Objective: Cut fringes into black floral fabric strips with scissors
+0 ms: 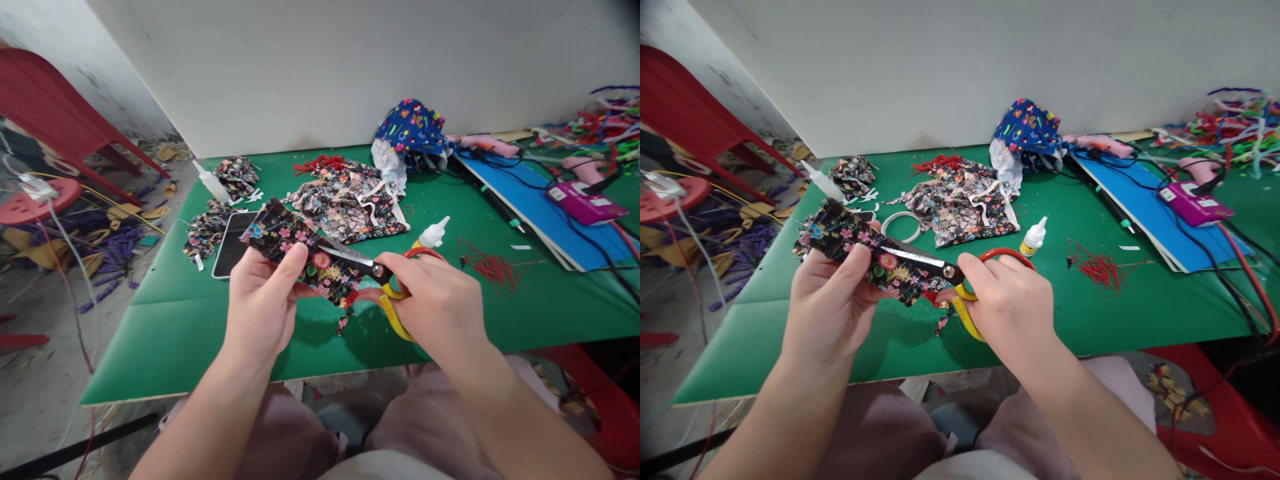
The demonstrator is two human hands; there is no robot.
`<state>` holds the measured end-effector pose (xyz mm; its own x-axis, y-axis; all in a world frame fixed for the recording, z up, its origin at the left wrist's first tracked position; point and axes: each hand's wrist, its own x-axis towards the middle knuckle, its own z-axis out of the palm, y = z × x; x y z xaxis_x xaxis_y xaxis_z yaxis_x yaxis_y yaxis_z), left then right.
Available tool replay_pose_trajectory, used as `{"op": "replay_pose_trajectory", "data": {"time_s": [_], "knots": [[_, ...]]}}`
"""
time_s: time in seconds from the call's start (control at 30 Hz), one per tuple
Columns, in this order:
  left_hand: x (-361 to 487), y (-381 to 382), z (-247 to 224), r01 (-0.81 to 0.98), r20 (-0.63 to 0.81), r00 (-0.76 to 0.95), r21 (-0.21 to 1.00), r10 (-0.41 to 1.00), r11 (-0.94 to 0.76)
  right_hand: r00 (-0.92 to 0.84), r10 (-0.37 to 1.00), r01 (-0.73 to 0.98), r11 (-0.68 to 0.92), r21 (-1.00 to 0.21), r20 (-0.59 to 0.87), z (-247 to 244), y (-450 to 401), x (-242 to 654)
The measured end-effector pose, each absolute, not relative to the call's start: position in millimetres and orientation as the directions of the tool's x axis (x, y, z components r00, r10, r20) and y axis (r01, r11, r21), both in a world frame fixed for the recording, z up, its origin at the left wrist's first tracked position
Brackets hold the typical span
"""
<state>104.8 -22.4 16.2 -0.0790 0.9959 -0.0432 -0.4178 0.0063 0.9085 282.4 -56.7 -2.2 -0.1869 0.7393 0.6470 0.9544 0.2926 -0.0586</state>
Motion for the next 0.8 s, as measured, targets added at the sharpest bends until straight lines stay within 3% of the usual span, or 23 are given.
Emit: {"op": "replay_pose_trajectory", "data": {"time_s": [0.37,0.67,0.8], "knots": [[104.8,-22.1,14.6,-0.401,-0.015,-0.071,0.916,0.997,-0.014,-0.158,0.751,0.962,0.263,-0.071,0.642,-3.3,-58.4,281.7],[102.6,-20.5,13.6,-0.396,0.007,-0.080,0.918,0.997,-0.038,-0.113,0.866,0.870,0.323,-0.373,0.486,9.5,-56.2,283.9],[101.8,-20.9,14.9,-0.394,0.025,-0.095,0.917,0.995,-0.061,-0.178,0.845,0.847,0.393,-0.358,0.505,8.4,-54.7,287.9]]}}
